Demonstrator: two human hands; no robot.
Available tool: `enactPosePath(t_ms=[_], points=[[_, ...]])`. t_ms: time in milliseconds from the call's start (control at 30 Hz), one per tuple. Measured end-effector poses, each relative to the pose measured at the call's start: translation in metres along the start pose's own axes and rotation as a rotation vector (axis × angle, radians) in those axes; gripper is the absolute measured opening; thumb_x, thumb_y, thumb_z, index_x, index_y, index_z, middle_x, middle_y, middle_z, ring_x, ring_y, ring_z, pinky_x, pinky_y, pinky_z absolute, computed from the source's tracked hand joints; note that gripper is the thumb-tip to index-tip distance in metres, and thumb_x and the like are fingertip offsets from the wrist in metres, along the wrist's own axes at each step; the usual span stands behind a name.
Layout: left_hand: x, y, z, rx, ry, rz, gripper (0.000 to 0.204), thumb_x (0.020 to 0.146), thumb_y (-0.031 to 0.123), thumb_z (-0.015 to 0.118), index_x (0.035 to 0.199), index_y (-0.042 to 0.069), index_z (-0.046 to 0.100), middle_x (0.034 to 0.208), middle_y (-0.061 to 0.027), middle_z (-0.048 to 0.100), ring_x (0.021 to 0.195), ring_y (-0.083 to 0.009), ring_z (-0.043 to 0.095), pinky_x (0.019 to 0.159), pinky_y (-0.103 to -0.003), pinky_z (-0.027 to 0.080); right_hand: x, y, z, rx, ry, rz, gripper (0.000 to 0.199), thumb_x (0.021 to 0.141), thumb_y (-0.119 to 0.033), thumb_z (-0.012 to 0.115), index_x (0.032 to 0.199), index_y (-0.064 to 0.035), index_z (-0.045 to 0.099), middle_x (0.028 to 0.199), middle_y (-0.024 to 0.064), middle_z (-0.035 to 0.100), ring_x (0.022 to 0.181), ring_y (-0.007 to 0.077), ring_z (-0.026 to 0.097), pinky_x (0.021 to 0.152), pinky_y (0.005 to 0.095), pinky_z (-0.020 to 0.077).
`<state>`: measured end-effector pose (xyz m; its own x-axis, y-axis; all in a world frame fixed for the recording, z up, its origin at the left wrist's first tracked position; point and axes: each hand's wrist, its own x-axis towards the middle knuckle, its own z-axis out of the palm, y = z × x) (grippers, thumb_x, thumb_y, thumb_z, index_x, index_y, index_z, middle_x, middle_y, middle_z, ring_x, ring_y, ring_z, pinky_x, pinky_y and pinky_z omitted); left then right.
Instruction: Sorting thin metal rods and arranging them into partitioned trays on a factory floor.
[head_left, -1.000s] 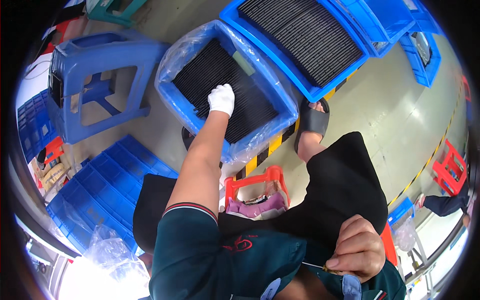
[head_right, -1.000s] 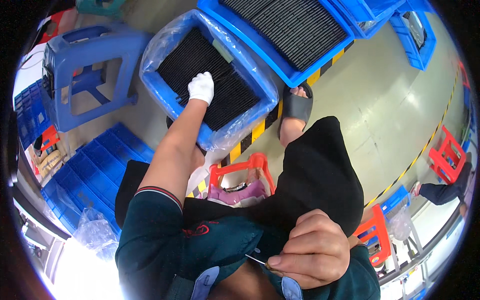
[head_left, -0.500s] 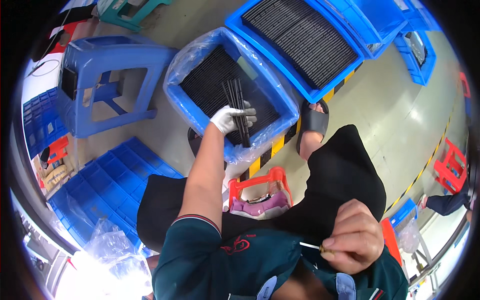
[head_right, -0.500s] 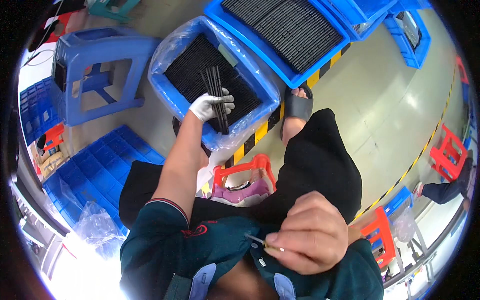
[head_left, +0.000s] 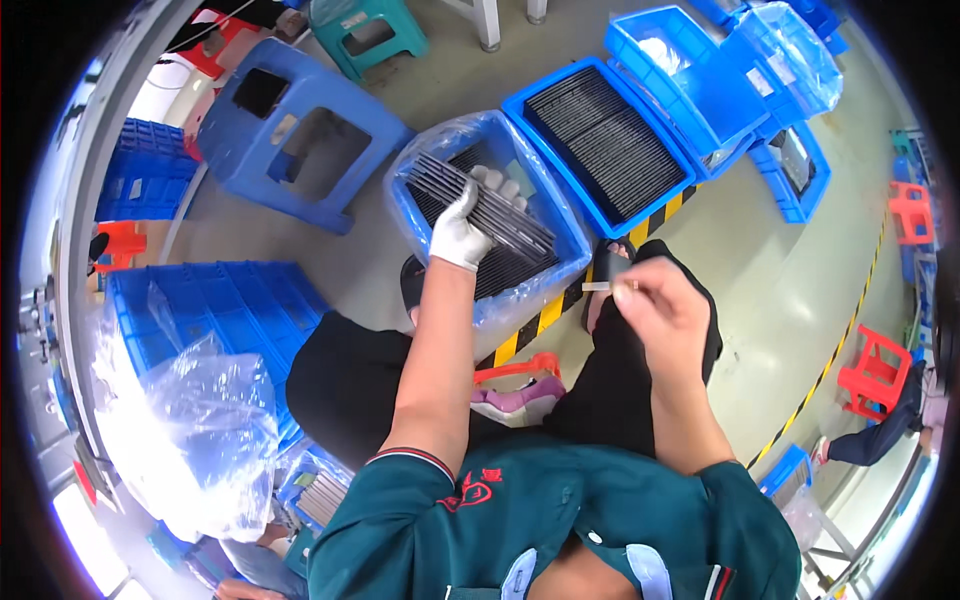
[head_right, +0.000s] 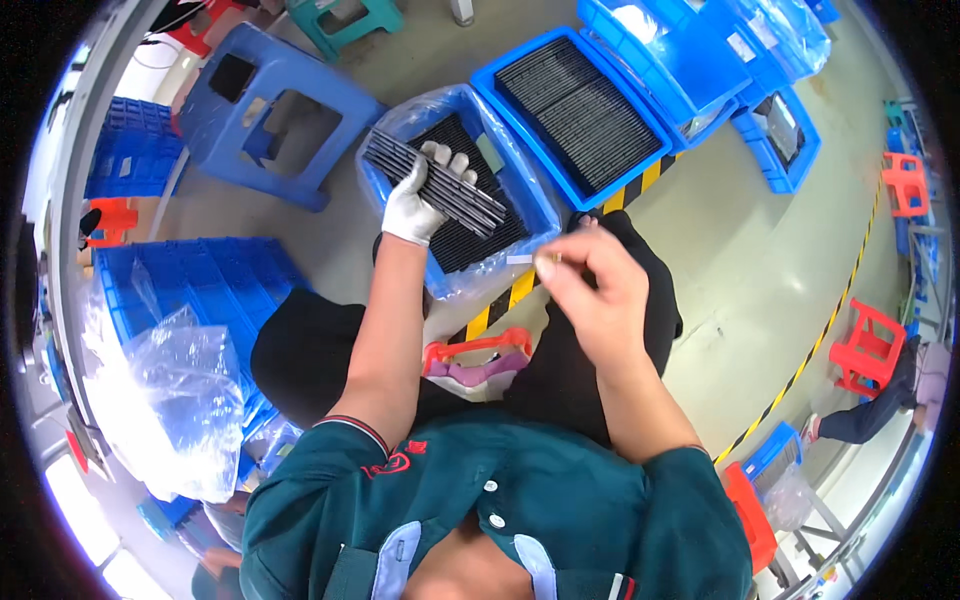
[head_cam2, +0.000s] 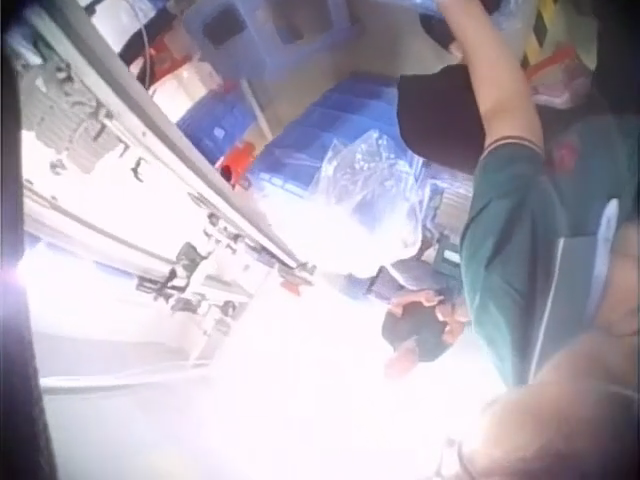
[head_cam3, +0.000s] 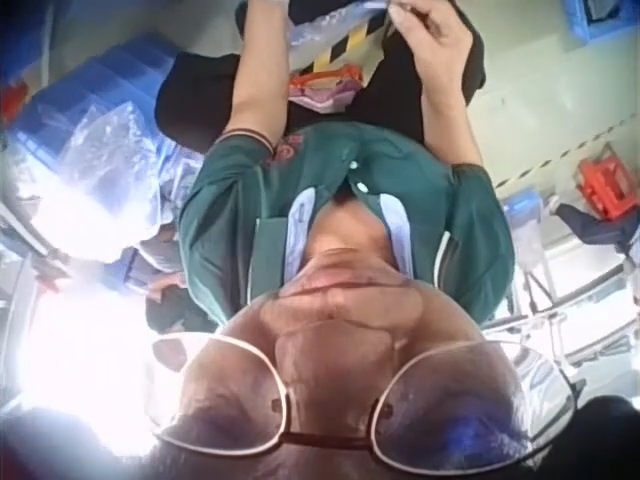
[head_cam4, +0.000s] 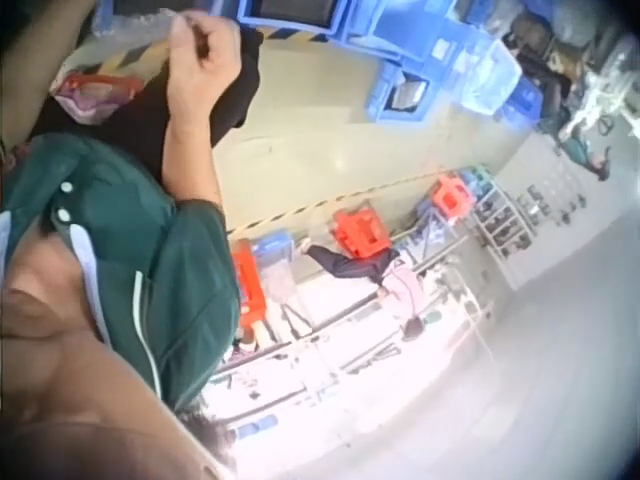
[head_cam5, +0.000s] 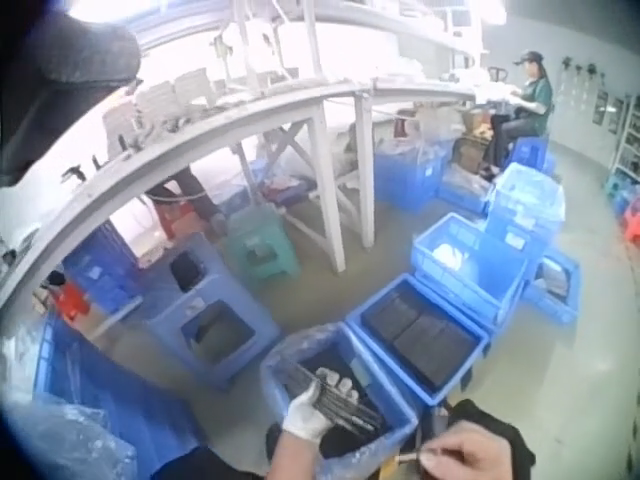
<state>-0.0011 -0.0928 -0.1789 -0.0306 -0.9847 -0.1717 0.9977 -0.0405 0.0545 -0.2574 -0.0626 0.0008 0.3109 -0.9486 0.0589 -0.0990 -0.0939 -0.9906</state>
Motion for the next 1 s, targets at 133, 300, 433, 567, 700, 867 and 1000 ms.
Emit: enactPosePath(t_ms=[133, 300, 433, 567, 700, 867, 1000], points=[[-0.021, 0.007, 0.058, 0.002, -0.024, 0.071, 0.015, 0.093, 0.02, 0.055, 0.104, 0.011, 0.061, 0.113, -0.0105, 0.06, 0.114, -0.0374, 0.052, 0.101, -0.06, 0.037, 0.012, -0.005, 0.024, 0.445, 0.18, 0.134, 0.013, 0.086, -0.006, 0.067, 0.098, 0.0, 0.064, 0.087, -0.0009, 0.062, 0.08, 0.0058, 0.055, 0.075, 0.0196, 0.0419], [-0.058, 0.003, 0.125, -0.013, -0.038, 0.132, 0.017, 0.095, 0.019, 0.051, 0.109, 0.013, 0.058, 0.111, -0.0126, 0.062, 0.113, -0.038, 0.054, 0.099, -0.061, 0.038, 0.031, -0.003, 0.066, 0.623, 0.248, 0.047, 0.018, 0.086, -0.012, 0.068, 0.102, -0.0038, 0.065, 0.092, -0.0003, 0.066, 0.08, 0.0065, 0.055, 0.074, 0.0203, 0.0414], [-0.08, -0.009, 0.162, -0.02, 0.029, 0.131, 0.017, 0.096, 0.017, 0.047, 0.108, 0.009, 0.056, 0.108, -0.0132, 0.057, 0.107, -0.0362, 0.054, 0.097, -0.055, 0.041, 0.043, -0.01, 0.098, 0.735, 0.275, 0.077, 0.016, 0.086, -0.012, 0.067, 0.1, -0.0046, 0.066, 0.094, 0.0014, 0.066, 0.089, 0.0095, 0.059, 0.079, 0.0239, 0.0439], [-0.094, -0.009, 0.176, 0.027, -0.009, 0.181, 0.018, 0.096, 0.012, 0.047, 0.112, 0.008, 0.053, 0.108, -0.0128, 0.055, 0.107, -0.0361, 0.054, 0.096, -0.053, 0.042, 0.04, -0.023, 0.107, 0.833, 0.291, 0.16, 0.01, 0.085, -0.01, 0.067, 0.095, -0.0057, 0.066, 0.088, -0.0017, 0.063, 0.085, 0.0073, 0.055, 0.079, 0.0228, 0.0422], [-0.101, -0.019, 0.195, 0.221, 0.093, 0.313, 0.035, 0.092, 0.003, 0.052, 0.125, 0.01, 0.048, 0.123, -0.0164, 0.057, 0.116, -0.0382, 0.053, 0.098, -0.053, 0.044, 0.036, -0.026, 0.111, 0.874, 0.288, 0.171, 0.011, 0.086, -0.01, 0.066, 0.095, -0.0041, 0.065, 0.092, 0.0014, 0.063, 0.088, 0.0102, 0.058, 0.082, 0.0251, 0.0454], [-0.102, -0.016, 0.204, 0.31, 0.04, 0.376, 0.038, 0.088, 0.0, 0.057, 0.124, 0.007, 0.046, 0.116, -0.0179, 0.058, 0.106, -0.0381, 0.058, 0.087, -0.049, 0.051, 0.03, -0.031, 0.12, 0.973, 0.208, 0.156, 0.011, 0.086, -0.009, 0.066, 0.096, -0.0041, 0.064, 0.09, 0.0013, 0.064, 0.086, 0.0099, 0.059, 0.08, 0.0236, 0.0459], [-0.098, 0.004, 0.202, 0.293, -0.004, 0.292, 0.032, 0.088, 0.001, 0.055, 0.119, 0.006, 0.047, 0.111, -0.0197, 0.059, 0.102, -0.0392, 0.06, 0.082, -0.05, 0.054, 0.037, -0.037, 0.113, 0.815, 0.196, 0.082, 0.014, 0.085, -0.009, 0.068, 0.097, -0.0029, 0.064, 0.09, 0.0014, 0.065, 0.085, 0.0089, 0.059, 0.081, 0.0218, 0.0443]])
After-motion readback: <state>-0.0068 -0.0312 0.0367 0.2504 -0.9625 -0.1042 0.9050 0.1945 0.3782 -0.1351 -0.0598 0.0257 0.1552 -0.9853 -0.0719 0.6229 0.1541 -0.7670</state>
